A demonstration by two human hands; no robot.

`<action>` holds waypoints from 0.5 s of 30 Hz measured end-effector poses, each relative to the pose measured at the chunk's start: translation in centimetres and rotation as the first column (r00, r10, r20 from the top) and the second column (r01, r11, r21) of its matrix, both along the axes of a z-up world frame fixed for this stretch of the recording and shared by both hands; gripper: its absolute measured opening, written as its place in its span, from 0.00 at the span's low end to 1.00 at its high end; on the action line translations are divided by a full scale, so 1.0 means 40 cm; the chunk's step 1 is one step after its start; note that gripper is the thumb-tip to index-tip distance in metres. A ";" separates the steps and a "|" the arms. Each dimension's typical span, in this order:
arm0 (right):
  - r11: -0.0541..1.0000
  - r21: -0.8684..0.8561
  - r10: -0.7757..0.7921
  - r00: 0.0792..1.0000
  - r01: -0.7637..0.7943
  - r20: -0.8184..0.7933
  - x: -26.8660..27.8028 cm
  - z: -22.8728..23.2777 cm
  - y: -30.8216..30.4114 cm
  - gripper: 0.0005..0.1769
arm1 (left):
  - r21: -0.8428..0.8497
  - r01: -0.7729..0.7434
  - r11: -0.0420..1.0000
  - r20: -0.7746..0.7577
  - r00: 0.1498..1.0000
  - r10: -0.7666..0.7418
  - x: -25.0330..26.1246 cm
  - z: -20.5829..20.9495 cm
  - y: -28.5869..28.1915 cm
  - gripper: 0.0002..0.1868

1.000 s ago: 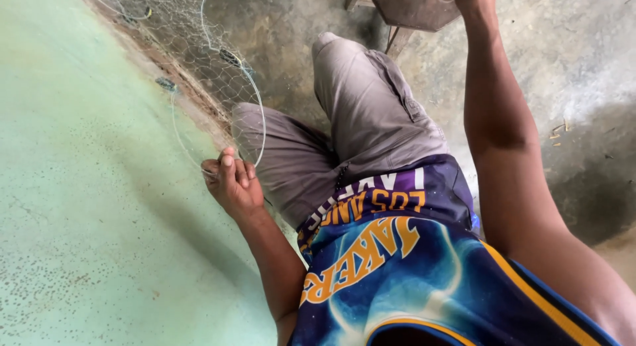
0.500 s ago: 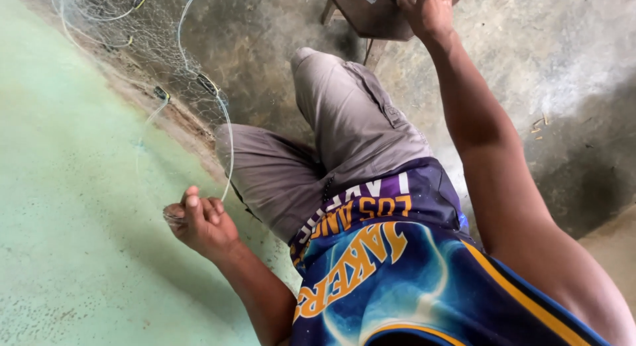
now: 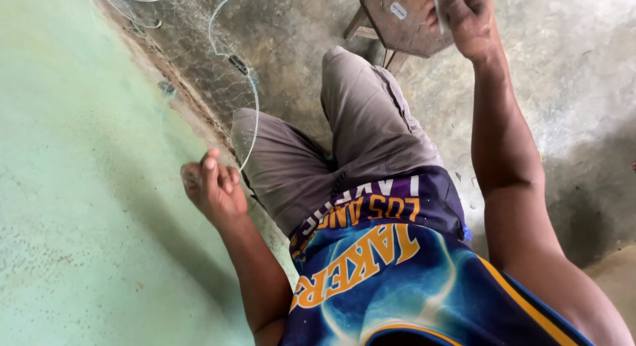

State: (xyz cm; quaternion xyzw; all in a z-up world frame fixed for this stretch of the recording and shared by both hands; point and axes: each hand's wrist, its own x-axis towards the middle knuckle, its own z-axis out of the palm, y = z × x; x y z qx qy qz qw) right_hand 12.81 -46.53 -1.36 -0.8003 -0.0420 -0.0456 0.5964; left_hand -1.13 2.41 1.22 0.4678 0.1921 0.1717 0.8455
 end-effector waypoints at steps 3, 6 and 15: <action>0.977 0.084 0.199 0.980 -0.198 0.001 -0.039 0.113 0.102 0.12 | 0.020 0.021 1.000 0.016 1.000 -0.021 0.025 0.007 -0.015 0.17; 0.925 0.132 0.352 0.934 -0.356 0.058 -0.066 0.208 0.221 0.07 | 0.053 0.005 0.999 -0.011 1.000 -0.004 0.053 0.033 -0.061 0.12; 0.703 0.458 0.604 0.797 -0.544 0.022 -0.142 0.260 0.560 0.09 | 0.089 0.247 0.965 0.083 0.963 -0.254 0.037 0.050 -0.079 0.12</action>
